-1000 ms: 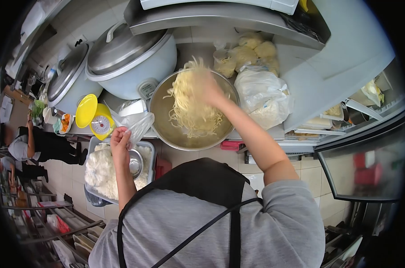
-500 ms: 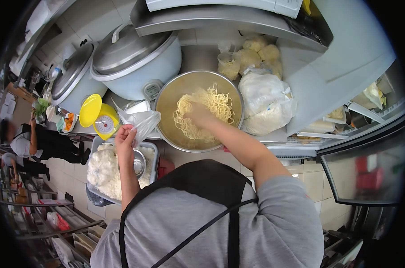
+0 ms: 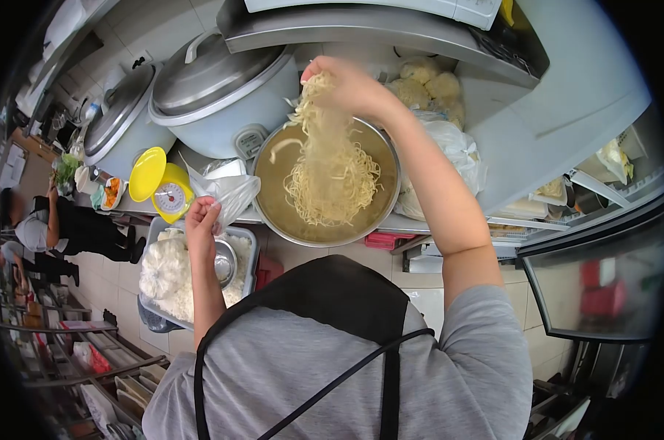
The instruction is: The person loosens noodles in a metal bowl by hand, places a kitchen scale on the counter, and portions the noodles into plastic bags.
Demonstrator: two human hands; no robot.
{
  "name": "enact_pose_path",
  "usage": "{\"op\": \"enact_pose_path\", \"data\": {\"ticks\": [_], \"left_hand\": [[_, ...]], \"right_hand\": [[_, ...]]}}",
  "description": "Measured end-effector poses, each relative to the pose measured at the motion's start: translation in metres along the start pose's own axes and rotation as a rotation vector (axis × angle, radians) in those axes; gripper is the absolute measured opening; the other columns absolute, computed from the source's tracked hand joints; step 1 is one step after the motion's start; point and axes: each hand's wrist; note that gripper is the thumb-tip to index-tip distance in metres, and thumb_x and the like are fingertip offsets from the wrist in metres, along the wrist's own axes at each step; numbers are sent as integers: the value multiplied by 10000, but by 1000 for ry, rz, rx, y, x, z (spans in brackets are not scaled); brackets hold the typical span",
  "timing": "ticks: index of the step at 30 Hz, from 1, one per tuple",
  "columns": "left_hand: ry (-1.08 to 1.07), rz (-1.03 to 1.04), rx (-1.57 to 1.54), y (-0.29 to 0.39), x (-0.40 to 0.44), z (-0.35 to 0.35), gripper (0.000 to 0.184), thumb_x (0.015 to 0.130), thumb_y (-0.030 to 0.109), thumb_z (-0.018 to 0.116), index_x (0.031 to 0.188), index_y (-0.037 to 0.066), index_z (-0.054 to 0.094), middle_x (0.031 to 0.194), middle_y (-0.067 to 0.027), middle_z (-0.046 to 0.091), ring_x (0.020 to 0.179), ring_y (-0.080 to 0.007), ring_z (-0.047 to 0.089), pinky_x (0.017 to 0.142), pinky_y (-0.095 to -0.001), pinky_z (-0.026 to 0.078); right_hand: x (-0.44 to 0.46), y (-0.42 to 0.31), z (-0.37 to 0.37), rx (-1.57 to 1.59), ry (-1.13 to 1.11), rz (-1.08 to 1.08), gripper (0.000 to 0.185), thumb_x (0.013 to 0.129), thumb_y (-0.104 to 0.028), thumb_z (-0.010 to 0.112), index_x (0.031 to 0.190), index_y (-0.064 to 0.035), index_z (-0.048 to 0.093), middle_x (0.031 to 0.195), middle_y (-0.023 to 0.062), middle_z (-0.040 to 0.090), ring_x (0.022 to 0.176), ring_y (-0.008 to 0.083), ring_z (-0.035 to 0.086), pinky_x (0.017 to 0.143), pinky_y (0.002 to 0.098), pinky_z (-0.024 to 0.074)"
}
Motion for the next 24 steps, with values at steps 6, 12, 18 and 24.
{"op": "enact_pose_path", "data": {"ticks": [6,12,18,24], "left_hand": [[17,19,16,-3,-2,-2,96,786,43,591,856,66,530,605,84,413,477,1,331,417,-172,218],[52,-12,13,-3,-5,-5,100,784,46,594,859,62,531,603,82,420,473,0,334,417,-172,219],[33,-50,7,-7,-6,-1,94,787,46,591,856,58,529,599,83,422,472,2,335,419,-169,218],[56,-50,20,-10,-9,-9,90,789,45,584,857,59,527,606,82,430,473,3,334,417,-165,221]], "right_hand": [[1,40,28,-615,-171,195,361,622,-172,734,932,-50,595,973,116,571,917,255,559,800,344,441],[-7,90,127,-725,-657,159,584,558,-327,769,1079,-132,591,1079,135,530,1000,293,528,856,366,435],[-38,135,188,-848,-577,348,588,561,-284,770,1104,-194,563,1303,161,319,1078,354,468,865,352,433],[-30,158,159,-561,-446,266,449,640,-186,705,1068,-204,572,1224,132,424,1055,313,490,836,365,437]]}}
Point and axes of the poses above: each hand's wrist, its own x-axis towards the middle knuckle, its own z-axis out of the palm, y = z × x
